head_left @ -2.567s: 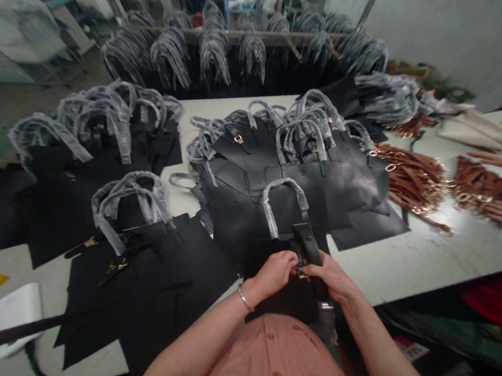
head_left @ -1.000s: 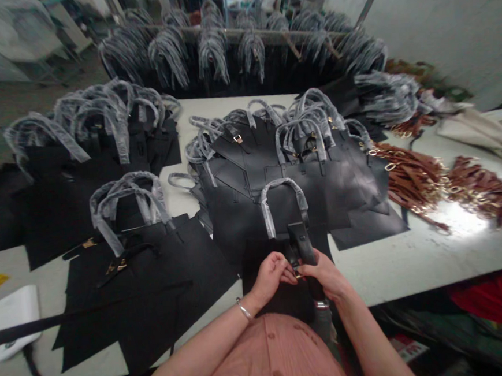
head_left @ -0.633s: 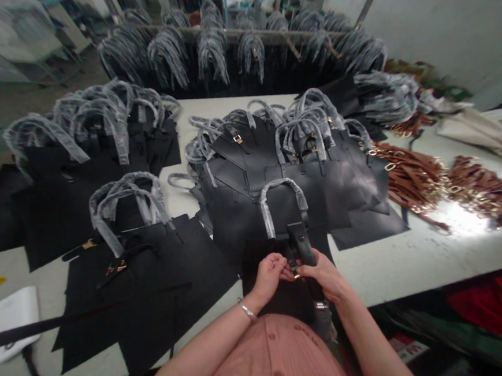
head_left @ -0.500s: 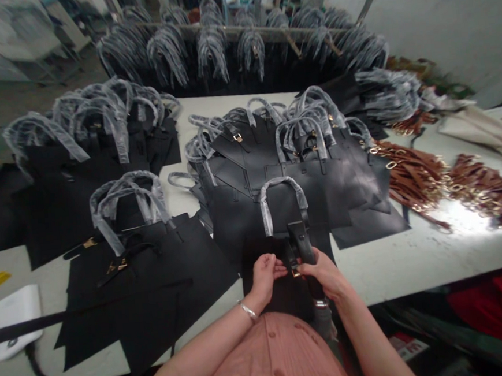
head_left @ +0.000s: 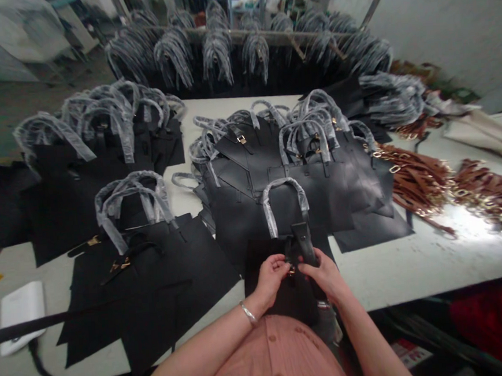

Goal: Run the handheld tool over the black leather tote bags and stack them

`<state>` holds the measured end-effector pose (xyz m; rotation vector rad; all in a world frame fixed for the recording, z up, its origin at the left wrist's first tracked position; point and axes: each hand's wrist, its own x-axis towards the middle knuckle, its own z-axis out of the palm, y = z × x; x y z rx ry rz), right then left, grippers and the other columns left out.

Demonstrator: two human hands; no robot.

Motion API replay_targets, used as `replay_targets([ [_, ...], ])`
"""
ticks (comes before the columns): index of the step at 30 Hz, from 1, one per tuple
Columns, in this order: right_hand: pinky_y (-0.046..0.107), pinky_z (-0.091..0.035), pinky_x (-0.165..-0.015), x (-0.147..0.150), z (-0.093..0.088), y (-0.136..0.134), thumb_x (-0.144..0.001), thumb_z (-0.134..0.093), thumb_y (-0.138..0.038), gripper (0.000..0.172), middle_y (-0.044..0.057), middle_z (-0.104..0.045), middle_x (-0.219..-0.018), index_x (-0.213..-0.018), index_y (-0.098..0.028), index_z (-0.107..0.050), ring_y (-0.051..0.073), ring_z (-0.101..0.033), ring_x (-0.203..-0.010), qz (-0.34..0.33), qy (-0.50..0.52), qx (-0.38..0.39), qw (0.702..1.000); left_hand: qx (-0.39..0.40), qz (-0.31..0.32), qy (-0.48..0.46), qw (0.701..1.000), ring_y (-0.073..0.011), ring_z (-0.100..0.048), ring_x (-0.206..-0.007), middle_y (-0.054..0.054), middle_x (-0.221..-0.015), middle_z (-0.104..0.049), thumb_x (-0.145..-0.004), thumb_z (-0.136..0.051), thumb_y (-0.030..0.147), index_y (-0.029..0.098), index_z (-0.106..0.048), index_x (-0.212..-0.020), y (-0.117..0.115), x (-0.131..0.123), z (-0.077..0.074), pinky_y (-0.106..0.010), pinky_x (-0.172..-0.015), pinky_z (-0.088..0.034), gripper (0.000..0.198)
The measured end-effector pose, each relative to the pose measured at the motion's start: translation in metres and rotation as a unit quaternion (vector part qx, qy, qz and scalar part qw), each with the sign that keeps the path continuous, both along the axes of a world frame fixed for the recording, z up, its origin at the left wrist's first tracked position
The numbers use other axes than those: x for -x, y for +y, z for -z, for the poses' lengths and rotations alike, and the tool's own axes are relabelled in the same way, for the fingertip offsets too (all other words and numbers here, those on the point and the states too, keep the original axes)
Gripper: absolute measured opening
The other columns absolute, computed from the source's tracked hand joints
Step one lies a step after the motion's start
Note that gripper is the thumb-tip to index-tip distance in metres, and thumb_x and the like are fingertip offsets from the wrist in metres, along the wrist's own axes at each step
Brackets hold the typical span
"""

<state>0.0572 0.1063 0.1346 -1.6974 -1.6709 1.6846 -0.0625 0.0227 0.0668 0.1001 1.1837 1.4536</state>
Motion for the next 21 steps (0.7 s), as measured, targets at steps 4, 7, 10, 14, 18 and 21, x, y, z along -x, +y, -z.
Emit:
replay_targets([
  [4,0.024,-0.045,-0.05,-0.025,-0.034,-0.003,-0.071,-0.071,-0.035,0.035,-0.005,-0.059,-0.06,-0.1,-0.019,-0.058,0.013,-0.055,-0.052,-0.057,-0.004,0.038,0.998,-0.009,-0.02,0.002,1.0,-0.0145,-0.064,-0.072,-0.003,-0.078,-0.062,-0.066,-0.078,0.029,0.014,-0.057,-0.098,0.003,0.004,0.0,-0.027,-0.069,-0.049,0.041],
  [7,0.022,-0.042,-0.047,-0.041,-0.051,-0.009,-0.075,-0.069,-0.039,0.038,-0.006,-0.056,-0.055,-0.105,-0.018,-0.058,0.012,-0.054,-0.048,-0.135,-0.015,0.108,0.985,-0.037,-0.019,0.028,0.999,-0.0127,-0.063,-0.071,-0.002,-0.081,-0.063,-0.064,-0.076,0.019,0.015,-0.057,-0.1,0.004,0.005,0.0,-0.025,-0.067,-0.049,0.04],
  [10,0.019,-0.04,-0.046,-0.042,-0.052,-0.014,-0.077,-0.067,-0.039,0.038,-0.006,-0.056,-0.055,-0.106,-0.017,-0.058,0.01,-0.053,-0.047,-0.175,-0.012,0.158,0.972,-0.063,0.002,0.073,0.995,-0.0115,-0.06,-0.07,-0.003,-0.083,-0.064,-0.066,-0.07,0.014,0.015,-0.06,-0.101,0.004,0.005,0.003,-0.022,-0.063,-0.048,0.036],
  [14,0.019,-0.04,-0.045,-0.031,-0.046,-0.014,-0.076,-0.067,-0.041,0.045,-0.006,-0.057,-0.057,-0.113,-0.018,-0.056,0.01,-0.053,-0.047,-0.147,-0.006,0.156,0.977,-0.046,0.031,0.113,0.992,-0.0143,-0.061,-0.075,-0.005,-0.086,-0.065,-0.07,-0.067,0.017,0.015,-0.063,-0.106,0.002,0.005,0.008,-0.024,-0.065,-0.049,0.036],
  [18,0.02,-0.042,-0.045,-0.026,-0.042,-0.013,-0.075,-0.069,-0.039,0.044,-0.004,-0.06,-0.064,-0.111,-0.018,-0.057,0.01,-0.055,-0.048,-0.155,0.003,0.161,0.975,-0.039,0.065,0.234,0.969,-0.0162,-0.059,-0.08,-0.005,-0.089,-0.063,-0.076,-0.062,0.017,0.017,-0.064,-0.111,-0.003,0.008,0.005,-0.027,-0.071,-0.048,0.035],
  [21,0.021,-0.042,-0.044,-0.024,-0.036,-0.014,-0.075,-0.07,-0.039,0.048,-0.006,-0.056,-0.059,-0.116,-0.019,-0.054,0.011,-0.055,-0.049,-0.145,-0.003,0.15,0.978,-0.022,0.09,0.337,0.937,-0.0153,-0.056,-0.076,-0.003,-0.088,-0.058,-0.073,-0.063,0.013,0.02,-0.065,-0.109,-0.006,0.013,0.002,-0.027,-0.073,-0.046,0.037],
])
